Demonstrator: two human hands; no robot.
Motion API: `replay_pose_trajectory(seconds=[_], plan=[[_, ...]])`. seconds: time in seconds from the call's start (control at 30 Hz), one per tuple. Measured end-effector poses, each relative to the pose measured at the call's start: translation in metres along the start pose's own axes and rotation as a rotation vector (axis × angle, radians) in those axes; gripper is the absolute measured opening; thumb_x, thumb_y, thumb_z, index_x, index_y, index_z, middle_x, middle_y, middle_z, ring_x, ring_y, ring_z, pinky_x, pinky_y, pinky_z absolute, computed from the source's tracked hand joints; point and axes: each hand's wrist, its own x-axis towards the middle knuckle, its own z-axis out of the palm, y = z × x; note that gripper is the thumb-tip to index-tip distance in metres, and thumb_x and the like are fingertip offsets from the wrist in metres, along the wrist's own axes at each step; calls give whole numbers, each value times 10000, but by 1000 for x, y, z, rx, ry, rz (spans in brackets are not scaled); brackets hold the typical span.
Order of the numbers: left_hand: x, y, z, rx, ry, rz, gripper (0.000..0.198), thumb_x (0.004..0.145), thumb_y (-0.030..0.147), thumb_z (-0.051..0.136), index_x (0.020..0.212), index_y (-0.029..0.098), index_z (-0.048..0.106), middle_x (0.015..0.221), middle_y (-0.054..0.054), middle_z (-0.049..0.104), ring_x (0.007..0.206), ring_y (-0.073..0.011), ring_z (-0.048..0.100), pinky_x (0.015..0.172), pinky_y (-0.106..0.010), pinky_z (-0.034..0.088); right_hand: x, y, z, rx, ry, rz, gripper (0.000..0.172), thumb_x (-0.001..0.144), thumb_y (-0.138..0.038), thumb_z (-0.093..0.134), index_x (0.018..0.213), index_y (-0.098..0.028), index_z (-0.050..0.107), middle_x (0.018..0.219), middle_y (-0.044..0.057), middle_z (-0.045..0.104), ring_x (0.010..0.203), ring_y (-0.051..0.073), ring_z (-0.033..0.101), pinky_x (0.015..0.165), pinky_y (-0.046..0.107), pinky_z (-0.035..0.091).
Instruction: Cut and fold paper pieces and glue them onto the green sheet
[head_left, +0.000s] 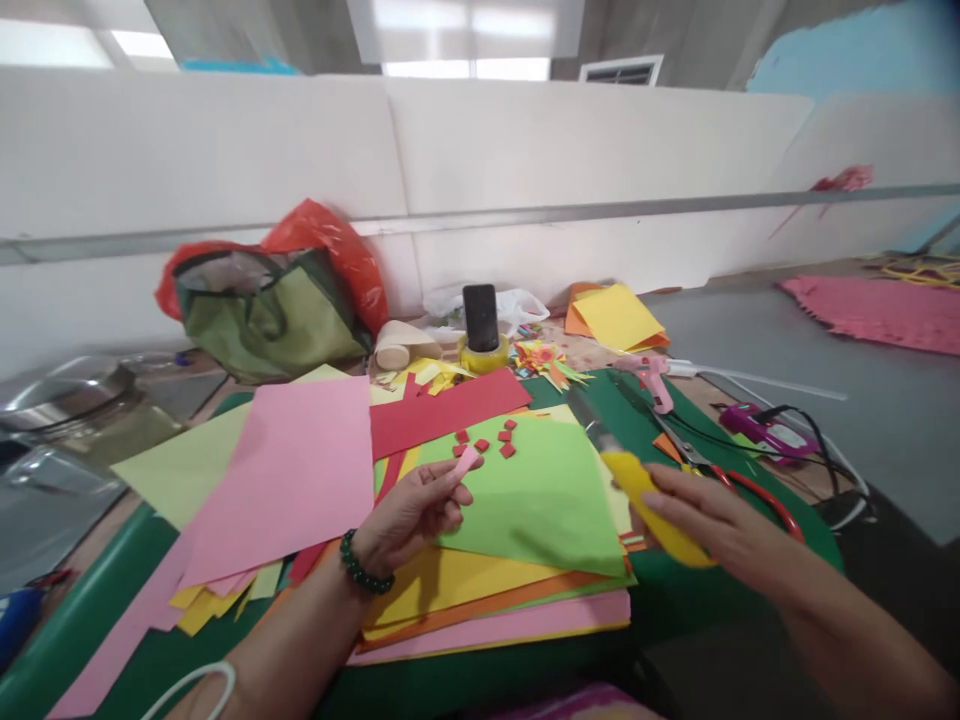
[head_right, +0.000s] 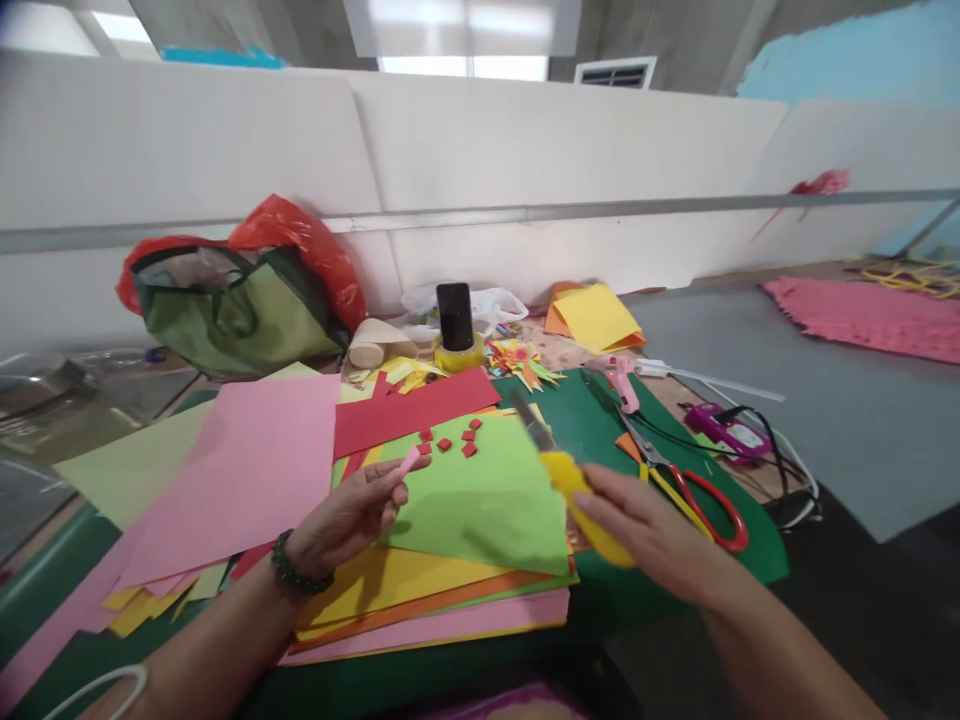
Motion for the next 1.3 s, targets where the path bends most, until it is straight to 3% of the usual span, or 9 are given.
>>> replay_pose_trajectory(seconds=[0.03, 0.13, 0.3, 0.47, 0.83, 1.1, 1.3], plan=[[-1, 1, 0, -17, -13, -2, 410, 740, 210, 764, 1116, 104, 638, 562, 23, 654, 411, -42, 591, 403, -85, 428, -5, -11, 8, 122, -137, -12, 424, 890, -579, 348, 806, -200, 519, 756, 35, 612, 648, 156, 578, 581, 245, 449], [-2, 1, -1, -47, -49, -7, 520, 713, 224, 790, 1185, 104, 606, 550, 31, 648, 409, -42, 594, 404, -78, 430, -10, -37, 29, 209, -333, -47, 458, 906, -591, 349, 779, -186, 520, 712, 24, 585, 610, 131, 561, 576, 231, 433], [-5, 2, -4, -66, -145, 23, 699, 693, 271, 808, 1313, 127, 517, 532, 50, 636, 402, -41, 591, 383, -70, 415, -1, -49, 39, 242, -437, -70, 458, 906, -602, 350, 763, -187, 482, 679, -3, 537, 539, 105, 536, 518, 213, 393], [-6, 1, -4, -53, -162, 29, 795, 693, 299, 807, 1382, 136, 445, 533, 51, 636, 400, -45, 589, 384, -75, 423, 1, -49, 40, 248, -445, -78, 447, 918, -578, 340, 778, -179, 485, 690, -5, 533, 533, 99, 530, 516, 209, 388], [-5, -1, -4, 41, -140, 57, 765, 694, 336, 800, 1356, 125, 480, 529, 37, 640, 391, -50, 580, 390, -88, 420, 1, -44, 40, 247, -425, -49, 432, 917, -570, 344, 775, -184, 476, 712, 5, 541, 546, 109, 534, 524, 218, 412], [-6, -1, -2, 218, -55, 139, 846, 658, 383, 811, 1375, 109, 457, 627, -32, 704, 483, -121, 650, 490, -174, 489, 0, -43, 39, 67, -365, -70, 381, 938, -509, 322, 788, -201, 486, 717, 20, 572, 610, 136, 534, 554, 226, 416], [-5, -4, -5, 316, -32, 151, 800, 666, 413, 797, 1336, 95, 495, 657, -60, 717, 505, -141, 664, 509, -196, 496, 0, -43, 40, 20, -343, -61, 364, 939, -485, 319, 802, -200, 498, 747, 32, 594, 656, 152, 548, 592, 240, 425]])
